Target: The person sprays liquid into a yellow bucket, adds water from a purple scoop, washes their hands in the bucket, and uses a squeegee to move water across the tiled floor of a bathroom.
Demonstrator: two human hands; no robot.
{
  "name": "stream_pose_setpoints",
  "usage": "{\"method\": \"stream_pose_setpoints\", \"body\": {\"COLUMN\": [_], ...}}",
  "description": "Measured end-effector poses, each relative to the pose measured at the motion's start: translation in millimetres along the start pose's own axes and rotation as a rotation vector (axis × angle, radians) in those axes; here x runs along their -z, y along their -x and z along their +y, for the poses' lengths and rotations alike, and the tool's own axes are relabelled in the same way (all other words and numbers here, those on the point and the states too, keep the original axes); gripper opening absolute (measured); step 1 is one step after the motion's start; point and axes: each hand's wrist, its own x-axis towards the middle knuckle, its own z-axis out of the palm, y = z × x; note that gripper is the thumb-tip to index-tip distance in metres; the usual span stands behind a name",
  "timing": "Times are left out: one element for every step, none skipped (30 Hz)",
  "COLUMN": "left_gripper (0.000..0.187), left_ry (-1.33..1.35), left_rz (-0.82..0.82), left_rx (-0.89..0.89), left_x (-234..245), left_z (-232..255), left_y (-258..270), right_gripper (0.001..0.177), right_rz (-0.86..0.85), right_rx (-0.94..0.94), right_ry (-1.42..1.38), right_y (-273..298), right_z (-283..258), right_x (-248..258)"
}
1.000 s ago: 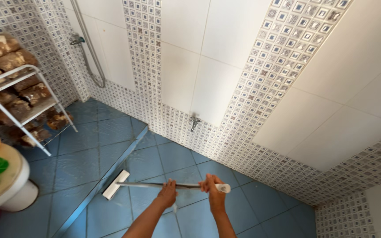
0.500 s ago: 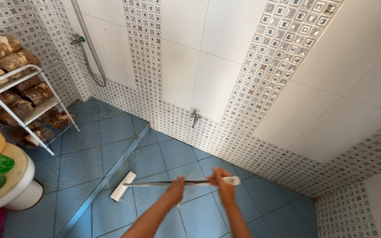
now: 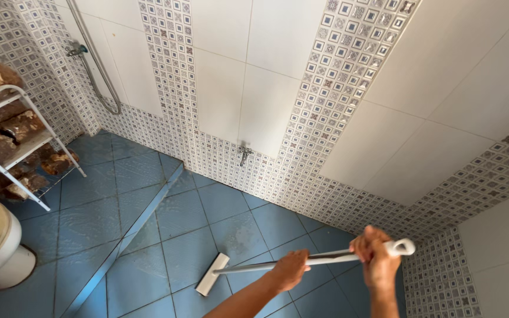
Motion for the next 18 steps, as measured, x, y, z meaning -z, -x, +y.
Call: {"method": "stream_pose_setpoints", "body": {"left_gripper": [0.024,0.023,0.021,0.021,0.020,0.020,0.020,0.018,0.016,0.016,0.016,0.021,0.027,0.037,0.048,0.060,0.072,0.072], "left_ry": [-0.001,0.005,0.008,0.006,-0.023,-0.052,-0.055,-0.024,0.007,-0.004,-0.015,-0.081,-0.146,-0.167,-0.189,-0.174,-0.160,-0.162], "left_rz": [0.005,-0.023,-0.050,-0.045,-0.049,-0.053,-0.048,0.019,0.087,0.102,0.118,0.109,0.098,0.072,0.045,0.037,0.030,0.033], "left_rx": [0.004,-0.001,-0.003,0.002,0.080,0.158,0.164,0.183,0.203,0.231,0.259,0.268,0.276,0.361,0.448,0.527,0.605,0.609], "left_x": [3,8,14,19,22,24,27,30,32,33,34,38,41,45,52,58,64,70], "left_z": [-3,-11,-19,-27,-35,-45,-58,-73,-90,-108,-127,-148,-166,-182,-193,-201,-207,-212], "left_y": [4,10,16,19,24,30,36,44,53,60,64,72,81,93,107,119,130,140], "right_gripper": [0.050,0.050,0.050,0.050,0.049,0.049,0.047,0.046,0.047,0.048,0.048,0.049,0.049,0.049,0.045,0.043,0.043,0.041], "right_rz": [-0.008,-0.017,-0.023,-0.009,0.006,0.001,0.001,0.001,-0.010,-0.020,-0.049,-0.077,-0.063,-0.049,-0.071,-0.093,-0.098,-0.148], "right_rx": [0.005,0.010,0.009,-0.013,-0.039,-0.045,-0.075,-0.104,-0.094,-0.084,-0.067,-0.050,-0.103,-0.155,-0.209,-0.263,-0.263,-0.268], "right_ry": [-0.051,-0.103,-0.106,-0.113,-0.120,-0.123,-0.147,-0.170,-0.140,-0.111,-0.133,-0.156,-0.086,-0.015,0.056,0.127,0.124,0.067], "right_y": [5,7,7,8,12,15,15,15,15,18,24,32,41,49,56,64,71,79], "right_z": [10,18,27,38,49,60,71,83,95,109,123,136,149,160,168,175,180,184], "right_x": [-2,-4,-6,-12,-19,-27,-37,-47,-58,-71,-83,-98,-113,-128,-144,-159,-174,-189]}}
